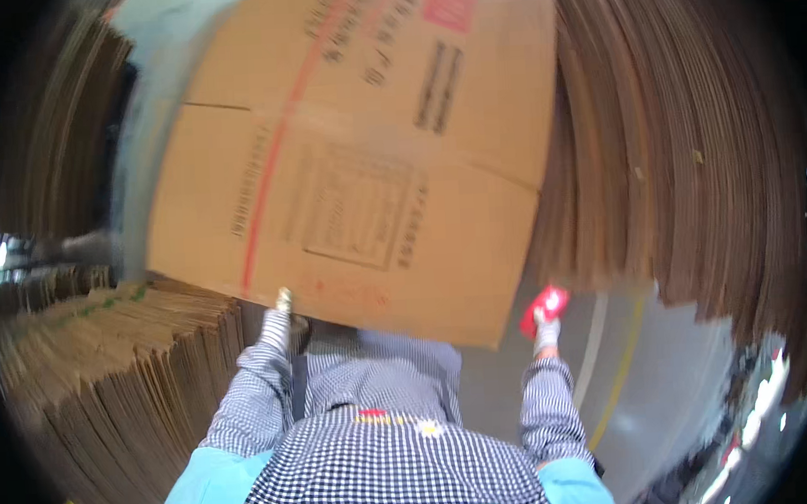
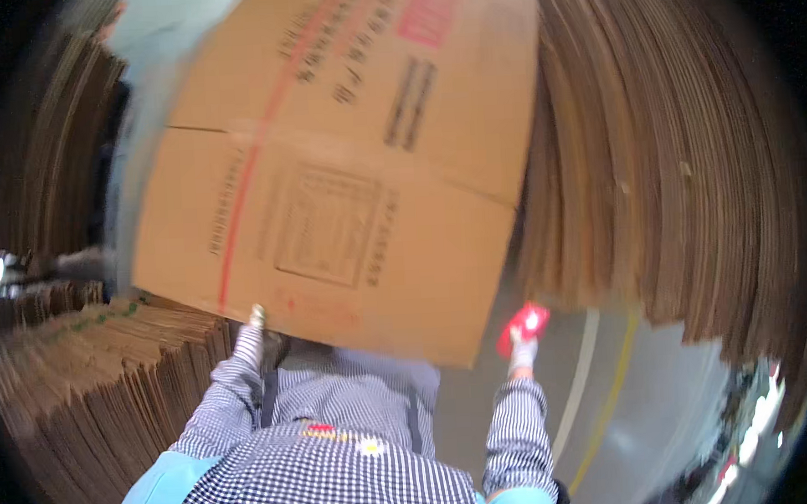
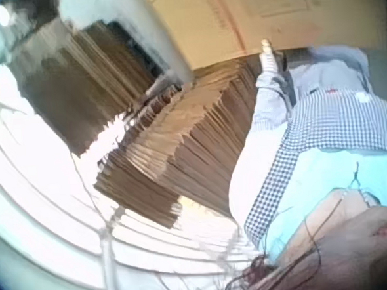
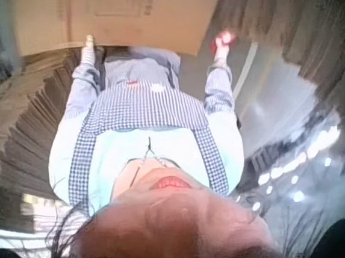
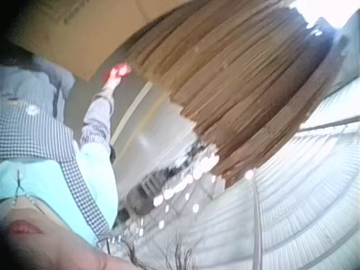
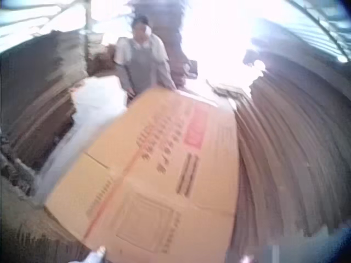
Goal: Using a tape dispenser to seal flattened cardboard boxes in a factory setting.
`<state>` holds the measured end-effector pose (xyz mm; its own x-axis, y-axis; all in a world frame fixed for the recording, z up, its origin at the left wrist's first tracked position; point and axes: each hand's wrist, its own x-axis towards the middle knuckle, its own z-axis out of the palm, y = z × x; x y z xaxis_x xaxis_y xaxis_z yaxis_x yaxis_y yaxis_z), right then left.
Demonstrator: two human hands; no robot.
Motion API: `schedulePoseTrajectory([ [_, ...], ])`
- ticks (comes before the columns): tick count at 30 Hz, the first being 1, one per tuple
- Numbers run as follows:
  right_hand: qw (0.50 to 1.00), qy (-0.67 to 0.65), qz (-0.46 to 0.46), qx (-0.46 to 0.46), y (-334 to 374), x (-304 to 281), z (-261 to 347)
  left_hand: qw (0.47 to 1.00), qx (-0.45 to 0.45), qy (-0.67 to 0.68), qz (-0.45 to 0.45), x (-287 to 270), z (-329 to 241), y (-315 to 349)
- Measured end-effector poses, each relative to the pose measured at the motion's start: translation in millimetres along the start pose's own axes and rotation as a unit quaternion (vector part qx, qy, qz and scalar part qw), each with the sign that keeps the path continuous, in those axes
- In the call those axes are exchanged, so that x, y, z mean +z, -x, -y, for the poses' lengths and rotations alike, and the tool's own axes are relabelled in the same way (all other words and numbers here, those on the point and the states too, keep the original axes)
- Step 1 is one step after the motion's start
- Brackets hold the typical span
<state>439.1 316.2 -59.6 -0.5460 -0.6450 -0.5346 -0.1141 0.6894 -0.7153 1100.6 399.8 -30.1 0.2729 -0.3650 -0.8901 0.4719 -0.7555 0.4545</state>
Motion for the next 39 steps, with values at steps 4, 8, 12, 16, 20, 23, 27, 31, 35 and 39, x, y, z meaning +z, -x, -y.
schedulePoseTrajectory([
  [4,0.994,0.065,-0.059,0.071,-3,17,-56,0.969,-0.226,0.096,0.015,52,25,0],
  [8,0.970,-0.182,0.105,0.123,24,41,-12,0.770,-0.241,0.539,0.242,118,60,21],
  [12,0.925,-0.311,0.181,0.125,86,45,63,0.890,-0.096,0.431,0.116,142,70,47],
  [16,0.955,-0.081,0.284,-0.045,109,12,135,0.902,0.014,0.419,0.102,147,4,126],
  [20,0.951,0.014,0.298,0.076,136,-23,215,0.927,0.096,0.360,-0.037,185,-17,143],
  [23,0.894,-0.022,0.442,0.067,136,-30,213,0.896,0.126,0.422,-0.059,196,3,154],
  [27,0.806,0.045,0.591,0.003,100,-40,211,0.849,0.185,0.493,0.029,301,57,230],
  [31,0.791,0.037,0.610,-0.029,48,-9,182,0.860,0.147,0.487,-0.037,413,124,229],
  [35,0.788,0.058,0.613,0.011,46,-26,203,0.850,0.169,0.489,-0.100,440,113,262],
  [39,0.771,0.050,0.631,0.073,33,-9,207,0.808,0.188,0.542,-0.134,455,96,259],
])
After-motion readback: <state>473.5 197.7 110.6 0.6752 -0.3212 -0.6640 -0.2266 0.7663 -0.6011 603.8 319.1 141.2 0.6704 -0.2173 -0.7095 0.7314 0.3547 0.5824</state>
